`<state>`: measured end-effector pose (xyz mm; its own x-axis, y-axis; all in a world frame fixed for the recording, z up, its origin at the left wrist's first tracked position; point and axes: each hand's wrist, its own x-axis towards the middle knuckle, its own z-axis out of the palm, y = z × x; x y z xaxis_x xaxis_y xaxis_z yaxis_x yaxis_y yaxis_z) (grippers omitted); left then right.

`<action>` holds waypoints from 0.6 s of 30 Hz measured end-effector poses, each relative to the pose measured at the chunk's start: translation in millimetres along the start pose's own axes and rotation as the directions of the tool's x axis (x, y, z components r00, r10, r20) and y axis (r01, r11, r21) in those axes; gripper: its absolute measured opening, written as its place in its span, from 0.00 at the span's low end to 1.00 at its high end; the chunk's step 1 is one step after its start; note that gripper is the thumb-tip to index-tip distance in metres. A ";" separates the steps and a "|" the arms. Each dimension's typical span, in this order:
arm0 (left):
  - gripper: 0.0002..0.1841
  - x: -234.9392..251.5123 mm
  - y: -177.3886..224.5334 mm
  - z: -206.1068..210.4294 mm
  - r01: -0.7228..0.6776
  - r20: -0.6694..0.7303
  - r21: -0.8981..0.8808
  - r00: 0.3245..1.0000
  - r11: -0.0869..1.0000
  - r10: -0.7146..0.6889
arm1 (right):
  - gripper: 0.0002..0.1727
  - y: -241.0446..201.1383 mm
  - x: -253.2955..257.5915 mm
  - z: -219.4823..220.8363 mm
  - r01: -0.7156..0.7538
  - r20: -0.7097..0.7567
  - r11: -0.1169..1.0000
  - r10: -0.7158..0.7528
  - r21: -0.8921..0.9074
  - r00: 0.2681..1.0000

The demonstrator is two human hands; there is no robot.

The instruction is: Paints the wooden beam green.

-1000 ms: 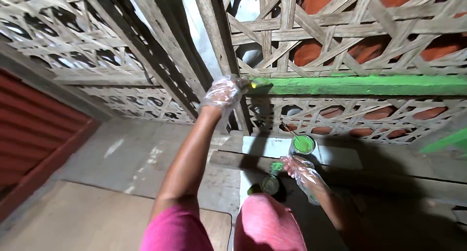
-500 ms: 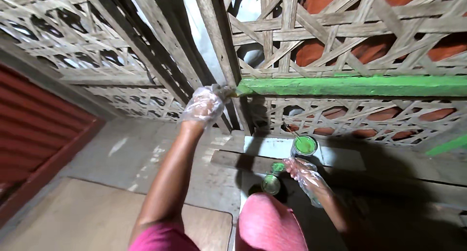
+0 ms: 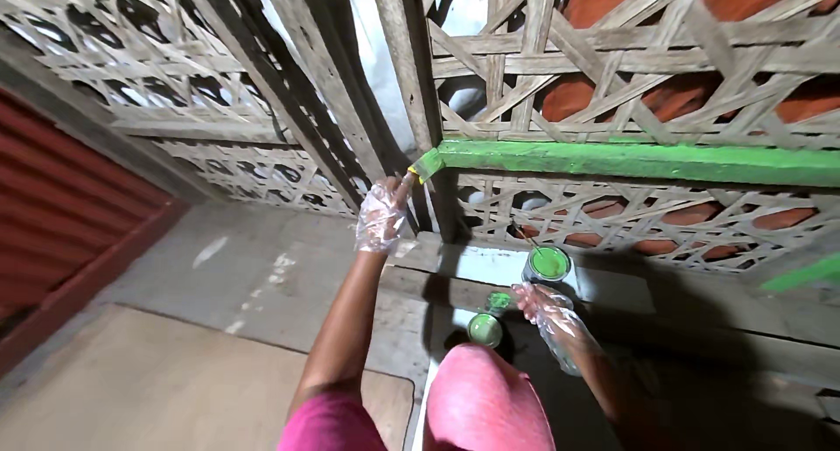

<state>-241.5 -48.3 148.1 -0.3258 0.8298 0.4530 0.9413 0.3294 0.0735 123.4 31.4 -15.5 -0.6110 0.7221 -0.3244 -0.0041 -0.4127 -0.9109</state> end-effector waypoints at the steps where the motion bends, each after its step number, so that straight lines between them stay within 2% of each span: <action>1: 0.23 -5.0 -1.1 -0.2 -0.034 -0.033 0.004 0.999 0.999 0.034 | 0.18 -0.6 -1.0 -1.5 -0.005 -0.002 1.000 0.005 -0.006 1.000; 6: 0.26 -8.7 -2.2 3.6 -0.137 -0.069 0.030 0.988 0.990 0.139 | 0.18 0.1 -4.8 0.0 -0.015 -0.010 1.000 0.015 -0.025 1.000; 11: 0.25 -15.4 -2.0 15.9 0.045 -0.058 0.029 0.997 0.999 -0.043 | 0.19 -2.4 -3.2 1.2 -0.021 0.001 1.000 0.021 -0.012 1.000; 14: 0.22 -40.9 19.0 15.8 0.164 -0.073 -0.153 0.982 0.975 -0.176 | 0.18 0.4 -2.1 -3.5 -0.007 -0.006 1.000 0.008 0.016 1.000; 18: 0.22 -57.1 60.2 45.3 0.187 -0.119 -0.487 0.953 0.853 -0.277 | 0.19 5.0 -1.0 -5.7 -0.022 -0.016 1.000 0.023 0.015 1.000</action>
<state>-170.2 -55.4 86.4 -0.5612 0.6464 0.5170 0.7848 0.2171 0.5804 128.5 31.8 -21.1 -0.5982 0.7214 -0.3490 -0.0024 -0.4371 -0.8994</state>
